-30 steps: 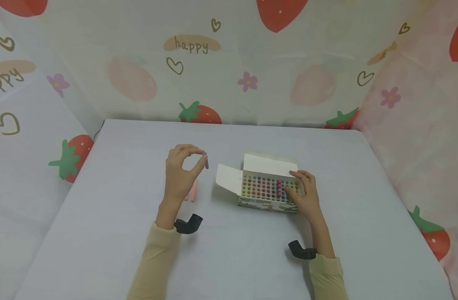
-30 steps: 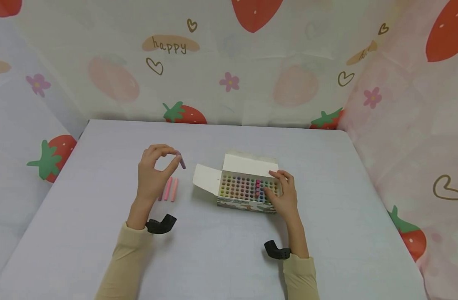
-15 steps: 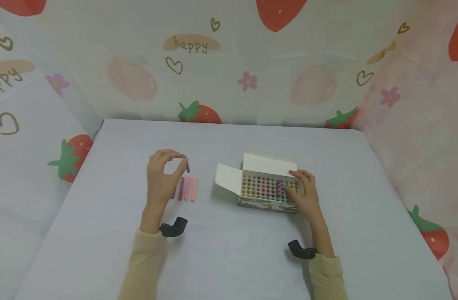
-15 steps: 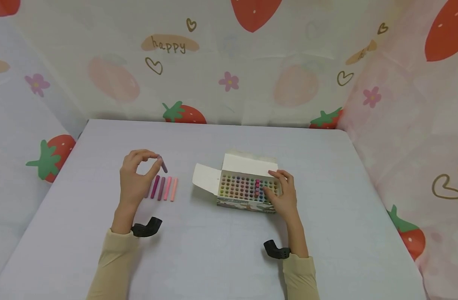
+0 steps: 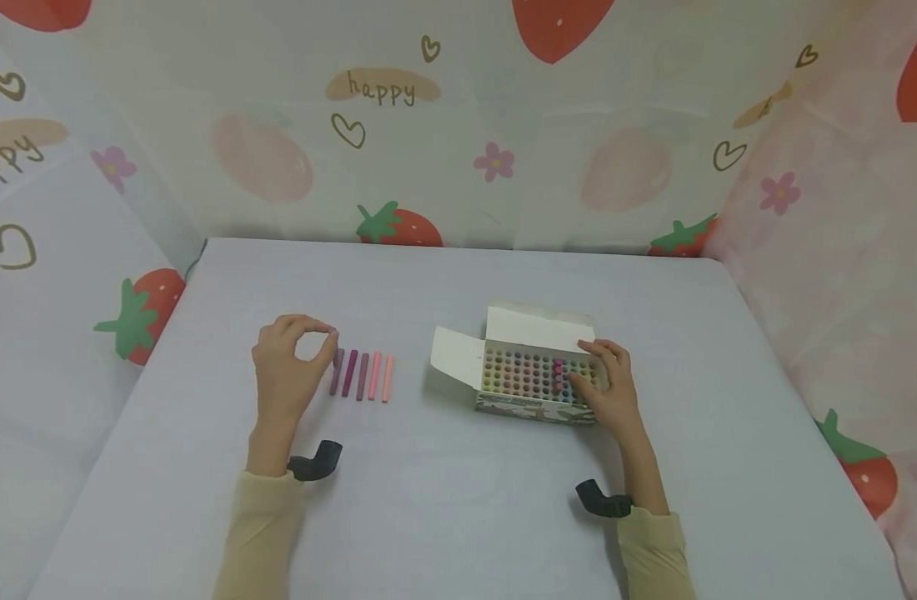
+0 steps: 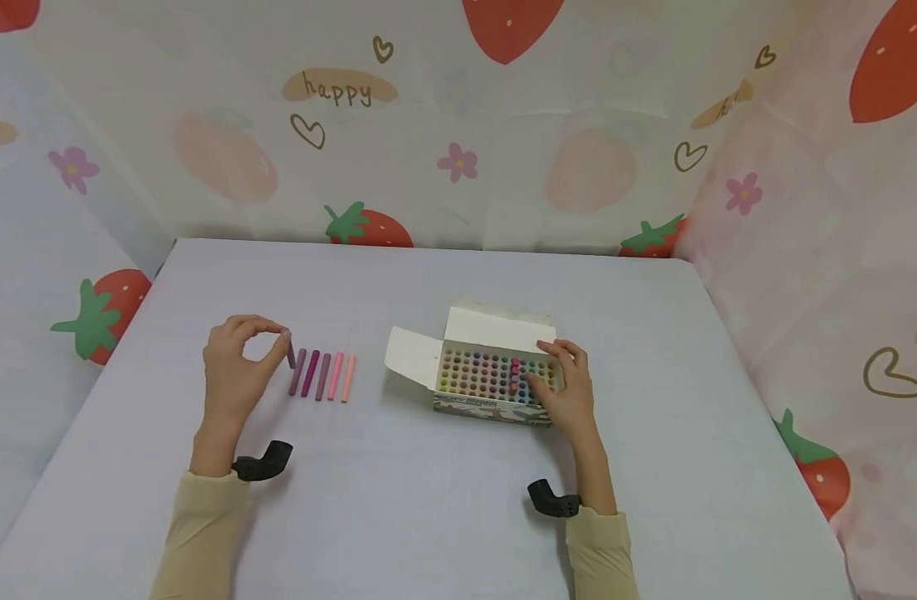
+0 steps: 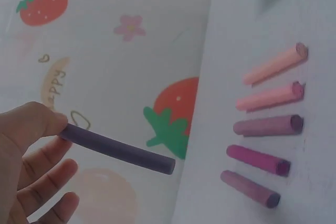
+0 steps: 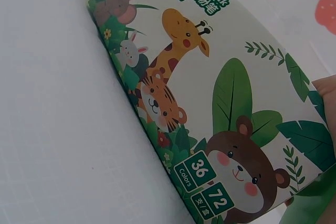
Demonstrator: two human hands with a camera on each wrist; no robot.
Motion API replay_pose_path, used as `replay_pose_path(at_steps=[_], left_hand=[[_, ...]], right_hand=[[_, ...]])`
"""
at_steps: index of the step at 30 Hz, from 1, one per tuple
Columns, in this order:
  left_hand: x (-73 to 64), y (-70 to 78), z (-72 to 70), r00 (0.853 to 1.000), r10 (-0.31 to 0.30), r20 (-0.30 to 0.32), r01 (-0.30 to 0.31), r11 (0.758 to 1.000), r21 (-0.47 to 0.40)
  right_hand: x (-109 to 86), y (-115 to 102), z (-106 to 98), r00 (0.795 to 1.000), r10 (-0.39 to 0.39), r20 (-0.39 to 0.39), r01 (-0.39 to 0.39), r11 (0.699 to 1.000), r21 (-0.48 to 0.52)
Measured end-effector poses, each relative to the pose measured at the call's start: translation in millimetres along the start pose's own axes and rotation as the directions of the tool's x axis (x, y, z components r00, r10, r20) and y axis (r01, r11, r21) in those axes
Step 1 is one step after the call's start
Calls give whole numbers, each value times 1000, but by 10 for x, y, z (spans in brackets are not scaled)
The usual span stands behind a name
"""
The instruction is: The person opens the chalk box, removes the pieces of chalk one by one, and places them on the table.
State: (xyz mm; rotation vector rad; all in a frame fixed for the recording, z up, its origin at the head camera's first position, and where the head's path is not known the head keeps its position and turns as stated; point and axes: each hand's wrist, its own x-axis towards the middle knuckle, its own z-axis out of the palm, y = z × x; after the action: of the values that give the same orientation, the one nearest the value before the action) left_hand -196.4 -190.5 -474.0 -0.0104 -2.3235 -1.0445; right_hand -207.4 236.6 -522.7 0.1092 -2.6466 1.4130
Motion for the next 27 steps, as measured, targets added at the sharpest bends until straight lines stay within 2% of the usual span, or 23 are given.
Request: replay_pose_path(at_steps=[7, 14, 18, 27], left_hand=[[-8, -135, -92, 994, -66, 82, 53, 987, 153], [2, -262, -105, 966, -150, 211, 90, 959, 268], [2, -335, -71, 953, -170, 250, 91, 950, 300], [61, -451, 40, 935, -202, 291, 96, 935, 341]], right_hand=[[1, 12, -3, 1000, -11, -2, 11, 1000, 8], [10, 9, 2, 1000, -11, 1, 11, 1000, 5], [12, 6, 7, 1000, -12, 0, 12, 1000, 8], [7, 4, -2, 1000, -9, 6, 8, 1000, 14]])
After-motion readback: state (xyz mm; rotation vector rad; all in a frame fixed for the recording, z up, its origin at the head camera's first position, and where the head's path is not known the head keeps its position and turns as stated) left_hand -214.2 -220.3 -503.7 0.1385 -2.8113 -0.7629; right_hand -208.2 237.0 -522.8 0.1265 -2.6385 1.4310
